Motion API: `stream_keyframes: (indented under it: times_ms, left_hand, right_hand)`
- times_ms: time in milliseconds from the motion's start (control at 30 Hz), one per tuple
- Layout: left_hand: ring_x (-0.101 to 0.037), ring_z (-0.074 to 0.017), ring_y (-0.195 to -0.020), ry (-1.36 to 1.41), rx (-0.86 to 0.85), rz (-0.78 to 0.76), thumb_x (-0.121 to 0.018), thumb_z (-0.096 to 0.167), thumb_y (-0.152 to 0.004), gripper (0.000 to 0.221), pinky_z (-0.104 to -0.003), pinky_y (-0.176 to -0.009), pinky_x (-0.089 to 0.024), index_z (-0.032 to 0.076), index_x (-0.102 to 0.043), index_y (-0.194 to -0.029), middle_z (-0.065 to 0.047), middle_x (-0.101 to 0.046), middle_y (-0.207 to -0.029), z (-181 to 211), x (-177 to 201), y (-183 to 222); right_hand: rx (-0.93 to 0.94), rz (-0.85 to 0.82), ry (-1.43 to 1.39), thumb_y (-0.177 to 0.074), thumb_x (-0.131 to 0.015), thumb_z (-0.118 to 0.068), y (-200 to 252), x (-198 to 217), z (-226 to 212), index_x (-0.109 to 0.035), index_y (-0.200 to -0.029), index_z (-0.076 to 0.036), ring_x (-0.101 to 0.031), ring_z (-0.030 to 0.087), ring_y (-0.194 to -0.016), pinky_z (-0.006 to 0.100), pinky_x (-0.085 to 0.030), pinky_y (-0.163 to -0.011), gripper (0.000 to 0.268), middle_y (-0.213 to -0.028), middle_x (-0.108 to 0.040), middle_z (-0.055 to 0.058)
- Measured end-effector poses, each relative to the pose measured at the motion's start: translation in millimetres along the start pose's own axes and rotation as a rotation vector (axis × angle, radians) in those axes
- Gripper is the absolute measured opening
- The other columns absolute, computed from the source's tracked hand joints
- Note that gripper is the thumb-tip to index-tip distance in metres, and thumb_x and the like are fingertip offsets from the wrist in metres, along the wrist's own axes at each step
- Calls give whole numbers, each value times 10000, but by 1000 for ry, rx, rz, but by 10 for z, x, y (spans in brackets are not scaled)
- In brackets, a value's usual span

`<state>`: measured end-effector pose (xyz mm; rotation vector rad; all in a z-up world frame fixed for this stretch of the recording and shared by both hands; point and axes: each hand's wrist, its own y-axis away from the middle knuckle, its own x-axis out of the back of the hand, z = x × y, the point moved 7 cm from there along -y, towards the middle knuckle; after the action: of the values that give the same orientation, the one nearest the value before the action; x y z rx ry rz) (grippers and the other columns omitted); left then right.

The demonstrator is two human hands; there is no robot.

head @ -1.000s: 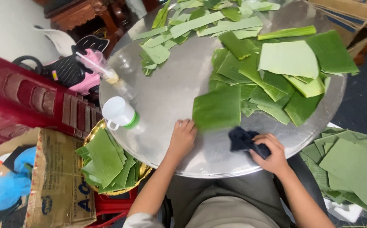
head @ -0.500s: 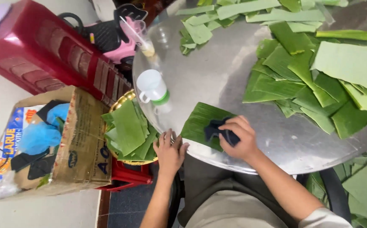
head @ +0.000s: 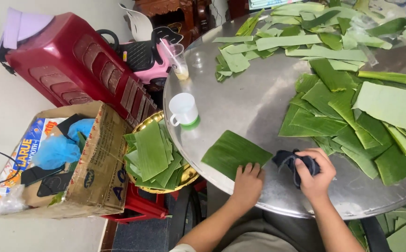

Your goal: A person cleans individual pieces of cut banana leaves by wiping them with a dark cloth on a large metal table.

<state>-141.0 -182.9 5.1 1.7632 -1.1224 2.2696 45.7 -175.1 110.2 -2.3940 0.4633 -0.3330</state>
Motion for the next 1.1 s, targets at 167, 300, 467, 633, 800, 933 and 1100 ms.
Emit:
stream_keyframes:
  times_ms: [167, 300, 467, 633, 800, 933, 1100]
  left_hand:
    - [-630, -263, -1202, 111, -180, -6, -720, 85, -814, 204, -566, -1098, -344, 148, -750, -1005, -56, -741, -1135, -313, 489, 159]
    - [-601, -289, -1251, 189, -133, -3, -799, 86, -590, 397, -603, -1099, -311, 169, -725, -972, -44, -745, -1082, -855, 715, 450]
    - [-633, -251, -1137, 3, 172, 137, -637, 54, -792, 206, -501, -980, -394, 171, -719, -940, -5, -712, -1011, -1178, 709, 684]
    - [-603, -283, -1132, -196, 361, 154, -598, 144, -839, 294, -461, -855, -411, 120, -719, -1107, -67, -658, -1148, -1075, 607, 773]
    - [-580, -285, -1146, -219, 391, 190, -594, 141, -865, 290, -442, -877, -386, 71, -720, -1116, -99, -653, -1186, -1001, 708, 726]
    - [-592, -285, -1136, -84, 377, 178, -590, 179, -936, 243, -467, -890, -399, 68, -747, -1084, -93, -666, -1149, -1117, 763, 681]
    - [-632, -255, -1130, -30, 339, 218, -710, 315, -896, 342, -456, -929, -408, 99, -739, -1159, -70, -698, -1158, -1140, 760, 685]
  right_hand:
    - [6, -9, -43, -884, -754, -203, -50, -30, 43, -763, -930, -63, -638, 308, -833, 411, -469, -821, 148, -880, -677, 143]
    - [15, -110, -81, -873, -759, -214, 7, -425, -22, -776, -955, -98, -662, 330, -848, 415, -478, -818, 143, -892, -694, 129]
    - [40, -228, -146, -814, -762, -113, 77, -1124, -214, -776, -962, -112, -689, 345, -875, 429, -505, -827, 148, -900, -715, 118]
    - [210, -414, -16, -777, -719, -26, 9, -1737, -460, -766, -1064, -124, -668, 334, -976, 460, -487, -909, 306, -985, -705, 109]
    - [-8, -1105, 547, -908, -588, -234, 418, -2094, -101, -542, -1476, -161, -413, 326, -1396, 465, -354, -997, 575, -1551, -483, 90]
    - [-42, -1072, 750, -897, -640, -335, 642, -1872, -50, -567, -1442, -133, -465, 294, -1272, 427, -371, -898, 586, -1451, -543, 87]
    - [-24, -904, 857, -811, -680, -530, 948, -1732, 324, -650, -1281, -174, -485, 248, -1140, 421, -388, -868, 590, -1194, -567, 20]
